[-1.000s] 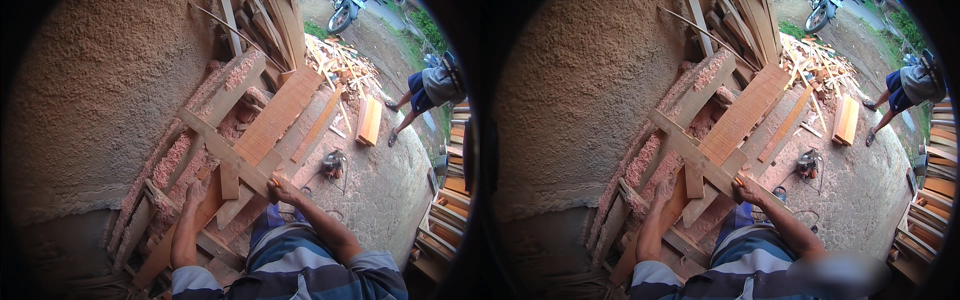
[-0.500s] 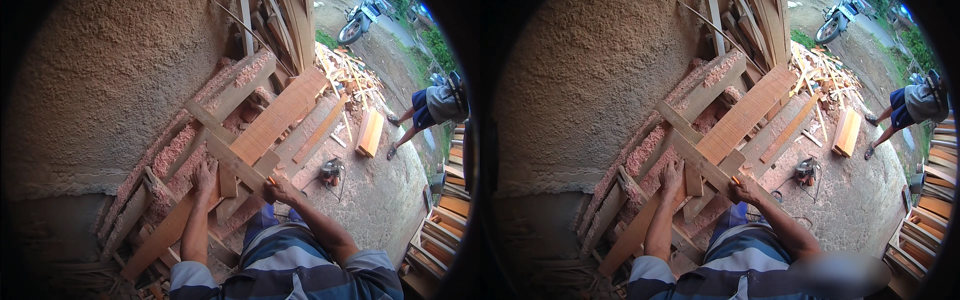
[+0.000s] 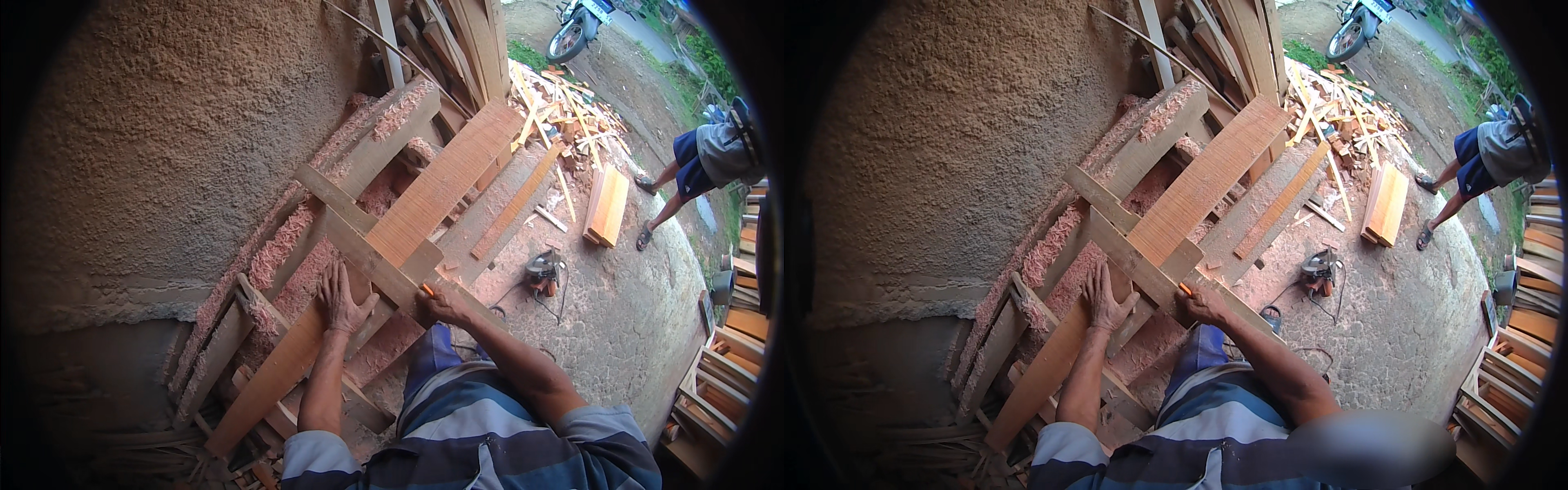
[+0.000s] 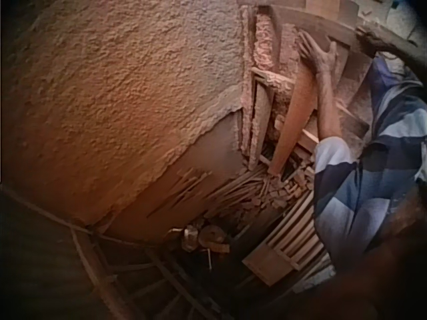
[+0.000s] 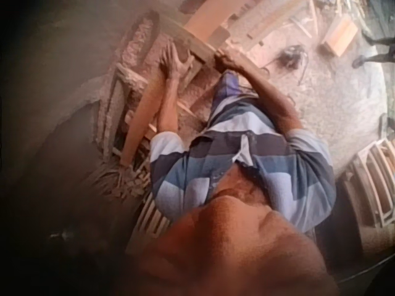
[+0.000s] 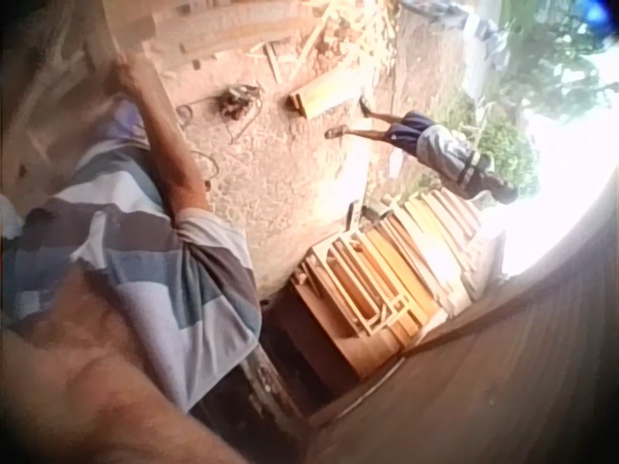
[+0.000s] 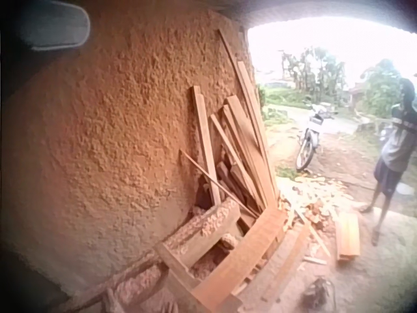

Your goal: The person uses a circular saw to cut wooden planks on a workbench. They repeatedly position planks, mark them with a pencil, and cut them into smaller pieces. The person also moves cut pieces aside and handles additional planks from a nearby pile.

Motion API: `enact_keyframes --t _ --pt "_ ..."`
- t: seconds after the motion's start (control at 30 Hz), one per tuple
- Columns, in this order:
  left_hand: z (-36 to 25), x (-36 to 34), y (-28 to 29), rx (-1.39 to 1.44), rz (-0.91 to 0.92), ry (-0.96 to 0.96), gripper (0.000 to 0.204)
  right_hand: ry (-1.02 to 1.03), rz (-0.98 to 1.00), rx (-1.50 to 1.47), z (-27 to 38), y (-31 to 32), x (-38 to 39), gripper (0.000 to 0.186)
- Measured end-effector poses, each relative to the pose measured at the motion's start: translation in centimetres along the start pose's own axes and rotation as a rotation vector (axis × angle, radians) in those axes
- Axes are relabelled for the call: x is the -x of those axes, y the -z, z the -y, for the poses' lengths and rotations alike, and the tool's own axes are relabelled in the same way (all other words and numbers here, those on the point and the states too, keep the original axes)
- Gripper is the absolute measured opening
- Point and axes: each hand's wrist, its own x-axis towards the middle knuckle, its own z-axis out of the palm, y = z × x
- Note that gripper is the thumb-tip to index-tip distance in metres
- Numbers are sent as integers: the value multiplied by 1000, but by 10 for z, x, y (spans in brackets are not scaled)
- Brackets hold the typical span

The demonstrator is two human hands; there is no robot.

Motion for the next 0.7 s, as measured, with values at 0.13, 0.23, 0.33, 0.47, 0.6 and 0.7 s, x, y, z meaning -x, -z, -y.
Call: enact_keyframes --t 0.13,0.23,0.33,0.47,0.6,0.7 --pt "-6 0 -1 -11 -42 9 111 34 7 -6 -6 -1 -2 38" --pt "-8 0 0 -12 -51 21 110 47 22 -11 -6 -1 -1 38" --pt "-7 1 0 0 -53 21 110 50 34 -19 -2 1 1 39" --pt "-5 1 -2 -39 -53 20 110 34 44 -19 3 4 4 39" --pt "-2 1 -4 -5 -60 6 111 58 28 -22 5 5 5 40" --pt "-2 1 -5 -2 -60 14 111 35 29 -40 4 4 3 40"
